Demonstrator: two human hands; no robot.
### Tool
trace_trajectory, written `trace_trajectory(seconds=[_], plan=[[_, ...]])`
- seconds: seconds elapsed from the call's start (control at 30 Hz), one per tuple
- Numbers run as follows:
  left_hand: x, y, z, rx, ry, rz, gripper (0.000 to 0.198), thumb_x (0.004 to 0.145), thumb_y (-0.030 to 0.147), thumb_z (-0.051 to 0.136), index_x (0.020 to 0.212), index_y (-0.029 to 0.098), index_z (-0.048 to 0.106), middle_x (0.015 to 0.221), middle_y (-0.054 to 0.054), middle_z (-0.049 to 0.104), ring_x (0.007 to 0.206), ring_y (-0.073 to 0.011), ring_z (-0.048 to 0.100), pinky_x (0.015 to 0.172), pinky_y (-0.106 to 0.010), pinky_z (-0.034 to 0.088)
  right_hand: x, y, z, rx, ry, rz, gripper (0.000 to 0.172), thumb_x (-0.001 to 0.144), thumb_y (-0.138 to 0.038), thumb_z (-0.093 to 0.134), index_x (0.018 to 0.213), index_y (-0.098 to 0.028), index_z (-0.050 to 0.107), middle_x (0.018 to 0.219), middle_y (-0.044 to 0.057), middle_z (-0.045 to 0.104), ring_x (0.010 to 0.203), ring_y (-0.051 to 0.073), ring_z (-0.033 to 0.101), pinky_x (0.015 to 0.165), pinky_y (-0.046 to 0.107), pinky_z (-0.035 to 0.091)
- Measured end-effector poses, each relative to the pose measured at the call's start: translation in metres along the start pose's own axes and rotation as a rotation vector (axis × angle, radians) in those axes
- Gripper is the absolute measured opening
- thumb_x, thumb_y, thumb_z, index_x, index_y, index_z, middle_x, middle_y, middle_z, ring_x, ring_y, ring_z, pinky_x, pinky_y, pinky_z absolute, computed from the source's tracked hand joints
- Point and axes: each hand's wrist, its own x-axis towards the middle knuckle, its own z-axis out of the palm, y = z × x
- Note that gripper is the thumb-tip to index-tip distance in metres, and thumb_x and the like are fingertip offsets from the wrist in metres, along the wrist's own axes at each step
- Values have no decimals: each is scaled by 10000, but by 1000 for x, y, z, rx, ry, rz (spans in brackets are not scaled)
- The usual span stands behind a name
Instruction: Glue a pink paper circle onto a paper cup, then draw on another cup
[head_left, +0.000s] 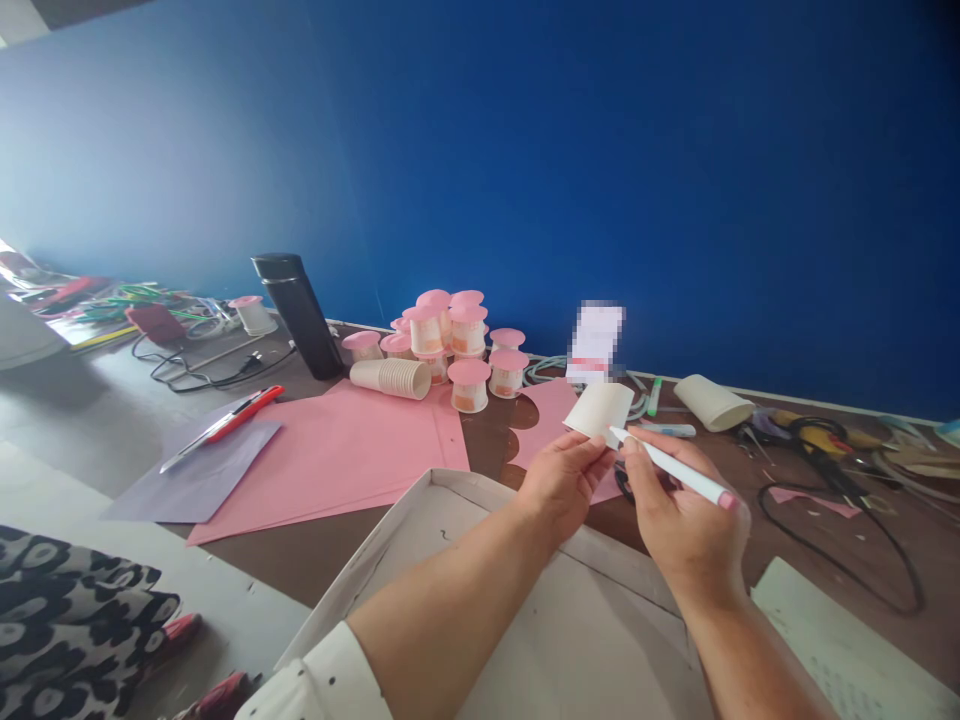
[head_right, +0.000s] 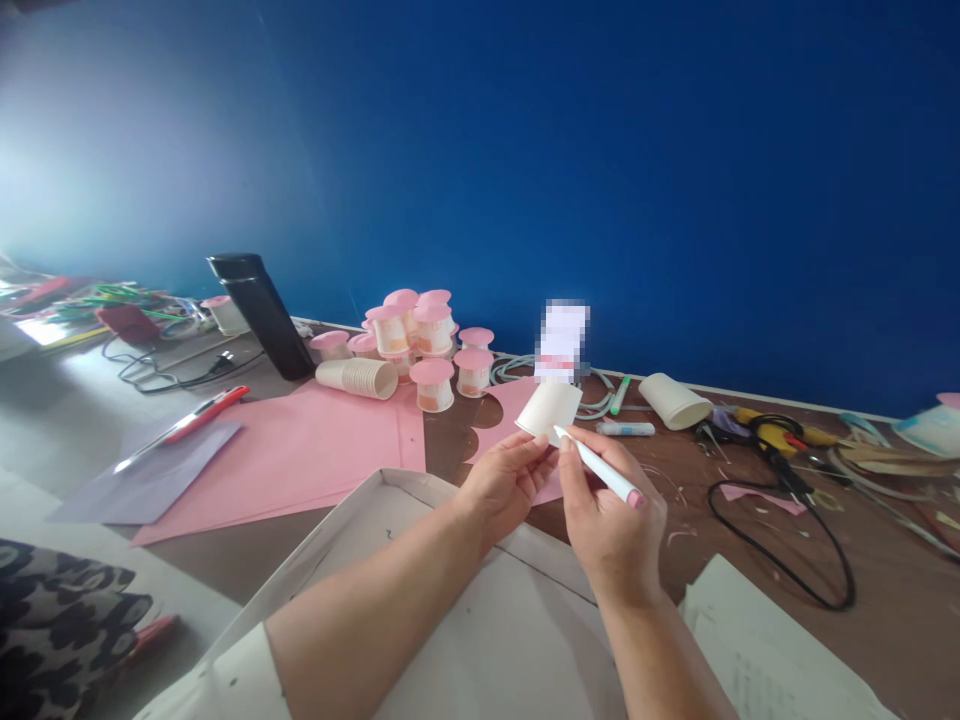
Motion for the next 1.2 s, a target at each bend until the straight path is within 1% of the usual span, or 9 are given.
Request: trace_trajectory(seconds=[0.3, 0.63, 1.2], plan=[[0, 2, 0, -12, 8, -9, 92, 712, 123, 701, 788, 92, 660, 902, -88, 652, 855, -119, 611, 950, -250, 420, -1, 0, 1, 1, -10, 14, 215, 831, -332, 601, 938, -173, 699, 889, 66, 722, 762, 163, 676, 674, 251, 520], [-1, 2, 0, -39, 1, 2, 72, 741, 152, 682, 790, 102, 667, 867, -75, 650, 813, -111, 601, 920, -247, 437, 0, -2, 0, 1, -18, 22, 252, 841, -371, 581, 935, -170, 702, 859, 75, 721, 730, 169, 675, 667, 264, 529], [1, 1, -2, -41, -16, 17, 115, 727, 177, 704, 814, 109, 673, 871, -66, 652, 828, -114, 594, 922, -257, 429, -1, -3, 0, 7, -34, 44, 246, 833, -372, 588, 933, -177, 702, 874, 71, 722, 728, 165, 671, 663, 256, 520]])
